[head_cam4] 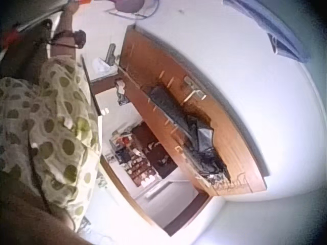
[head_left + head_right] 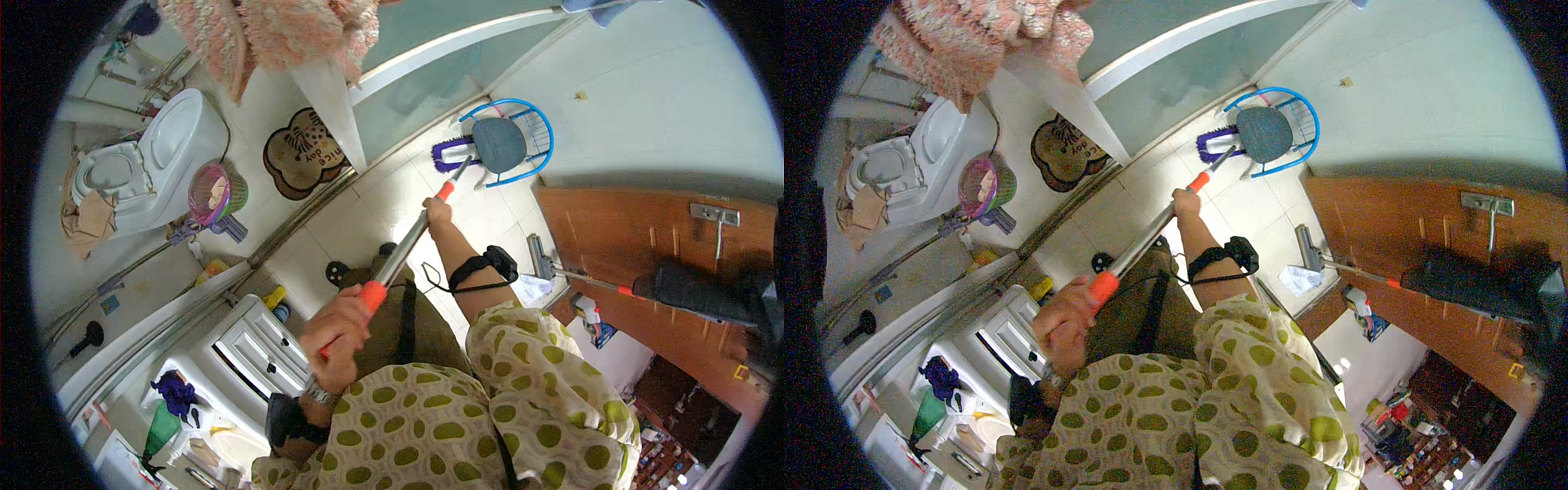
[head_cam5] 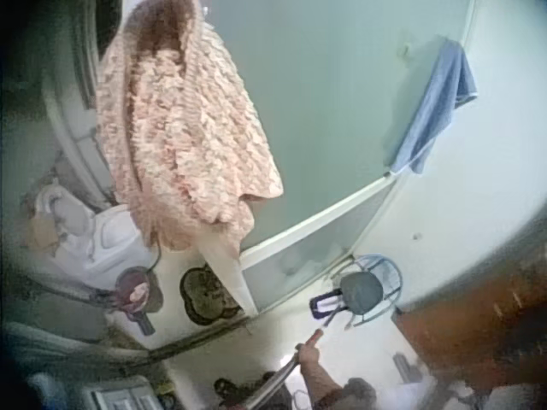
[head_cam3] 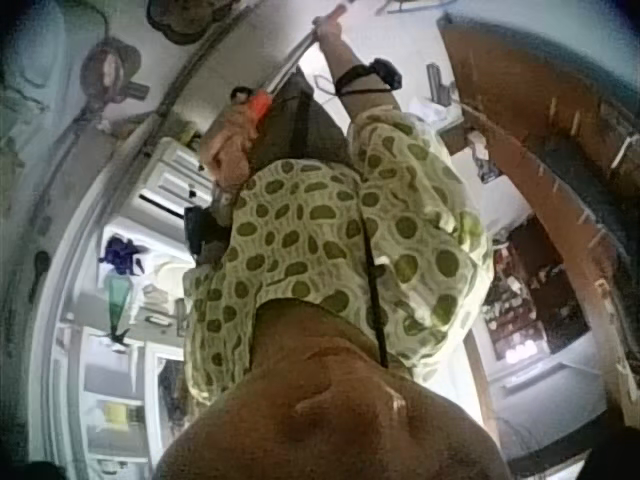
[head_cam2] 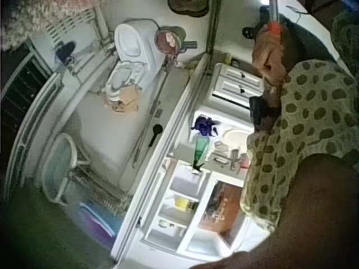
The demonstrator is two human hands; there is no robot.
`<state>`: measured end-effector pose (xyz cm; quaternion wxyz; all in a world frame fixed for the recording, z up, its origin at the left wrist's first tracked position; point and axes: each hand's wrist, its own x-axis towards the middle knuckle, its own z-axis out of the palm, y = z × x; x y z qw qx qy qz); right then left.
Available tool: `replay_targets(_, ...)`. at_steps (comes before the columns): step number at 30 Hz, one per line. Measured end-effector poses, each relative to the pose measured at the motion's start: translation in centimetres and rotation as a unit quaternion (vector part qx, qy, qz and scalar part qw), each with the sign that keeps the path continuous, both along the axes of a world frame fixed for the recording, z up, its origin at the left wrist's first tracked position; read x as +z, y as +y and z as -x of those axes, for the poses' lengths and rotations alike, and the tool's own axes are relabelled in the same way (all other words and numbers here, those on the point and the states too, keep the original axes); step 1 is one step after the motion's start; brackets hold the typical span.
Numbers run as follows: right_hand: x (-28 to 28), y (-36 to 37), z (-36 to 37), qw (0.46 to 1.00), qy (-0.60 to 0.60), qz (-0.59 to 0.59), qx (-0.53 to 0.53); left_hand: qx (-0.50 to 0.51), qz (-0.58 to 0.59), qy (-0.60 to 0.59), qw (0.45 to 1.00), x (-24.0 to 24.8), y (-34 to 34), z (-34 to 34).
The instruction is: The person is mopping the floor of various rooms including a balcony and a bathroom.
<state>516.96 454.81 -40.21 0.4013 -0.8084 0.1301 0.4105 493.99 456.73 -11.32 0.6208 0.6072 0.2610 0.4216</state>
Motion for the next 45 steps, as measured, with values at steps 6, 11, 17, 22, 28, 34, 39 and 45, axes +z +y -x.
replay_targets(6, 1.4, 1.8, 9.5, 0.987, 0.138, -0.086, -0.001, 0.09, -0.066, 0.14, 0.984, 7.0, 2.5, 4.1)
replay_targets(11, 7.8, 3.2, 15.6, 0.968, 0.246, -0.033, -0.018, 0.071, -0.103, 0.09, 0.988, 11.5, 4.1, 6.4)
replay_targets(17, 11.9, 1.8, 17.3, 0.964, 0.259, -0.05, 0.01, 0.136, -0.014, 0.033, 0.99, 12.9, 5.8, 7.7)
replay_targets(22, 0.9, -3.1, 15.8, 0.995, 0.092, -0.008, -0.033, 0.145, 0.091, 0.003, 0.985, 7.2, 5.9, 5.3)
replay_targets(28, 6.7, -6.6, 6.3, 0.984, 0.025, 0.141, 0.102, 0.128, 0.157, 0.039, 0.978, 1.8, -1.1, 3.2)
replay_targets(34, -0.1, -10.9, -1.6, 0.978, -0.156, 0.135, -0.003, -0.119, 0.128, 0.174, 0.969, -2.2, -4.8, 0.2)
replay_targets(39, -1.7, -13.0, -8.2, 0.99, -0.047, 0.072, -0.113, -0.155, 0.064, 0.134, 0.977, -3.5, -6.2, -6.6)
replay_targets(45, -0.9, -14.1, -8.6, 0.991, -0.053, 0.102, -0.073, -0.053, 0.055, 0.014, 0.997, -3.2, -6.1, -8.7)
